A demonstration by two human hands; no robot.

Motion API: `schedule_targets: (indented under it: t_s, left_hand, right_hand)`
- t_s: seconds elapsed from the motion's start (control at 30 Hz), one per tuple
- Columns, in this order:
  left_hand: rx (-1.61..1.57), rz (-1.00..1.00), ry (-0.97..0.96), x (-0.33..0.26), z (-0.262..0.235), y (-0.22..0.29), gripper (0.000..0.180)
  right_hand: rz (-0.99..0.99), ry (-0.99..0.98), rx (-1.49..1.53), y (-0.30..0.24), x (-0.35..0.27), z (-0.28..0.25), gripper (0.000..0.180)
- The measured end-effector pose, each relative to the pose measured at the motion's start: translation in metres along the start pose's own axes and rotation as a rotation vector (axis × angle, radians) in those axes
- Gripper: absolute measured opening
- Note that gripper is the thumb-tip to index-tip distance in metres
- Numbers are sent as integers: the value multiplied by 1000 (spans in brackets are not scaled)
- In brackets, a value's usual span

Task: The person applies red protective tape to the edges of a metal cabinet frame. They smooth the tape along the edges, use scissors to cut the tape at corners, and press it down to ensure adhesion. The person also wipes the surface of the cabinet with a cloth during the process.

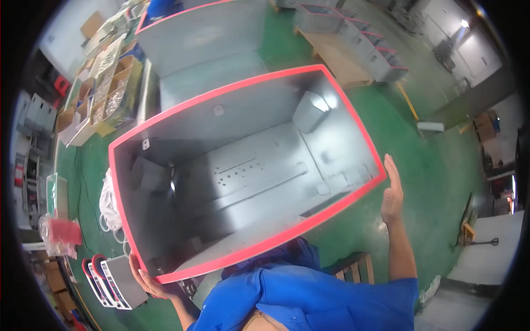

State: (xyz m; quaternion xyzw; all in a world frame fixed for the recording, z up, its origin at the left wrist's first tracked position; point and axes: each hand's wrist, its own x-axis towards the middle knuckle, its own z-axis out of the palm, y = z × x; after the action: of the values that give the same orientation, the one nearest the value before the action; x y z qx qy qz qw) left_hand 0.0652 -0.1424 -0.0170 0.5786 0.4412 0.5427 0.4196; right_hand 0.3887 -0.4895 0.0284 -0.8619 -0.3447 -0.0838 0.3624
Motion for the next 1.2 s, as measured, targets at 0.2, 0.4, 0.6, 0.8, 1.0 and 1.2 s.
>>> schedule_targets:
  t_s: [0.2,0.4,0.6,0.8,1.0,1.2]
  left_hand:
    - [64,-4,32,6,-11,-4,49]
    - [-72,16,72,7,-20,-23,47]
    - [358,309,-10,33,-25,-33,45]
    - [540,661,-16,71,26,-51,42]
    - [488,838,-72,129,57,-58,39]
    - [493,1024,-72,194,80,-65,36]
  right_hand:
    - [-12,196,160,32,18,34,63]
    - [-113,678,232,33,25,78,34]
    - [-99,822,239,29,16,82,23]
    - [-25,780,292,25,51,88,31]
    - [-87,753,193,20,87,104,32]
    - [-200,844,276,37,181,148,18]
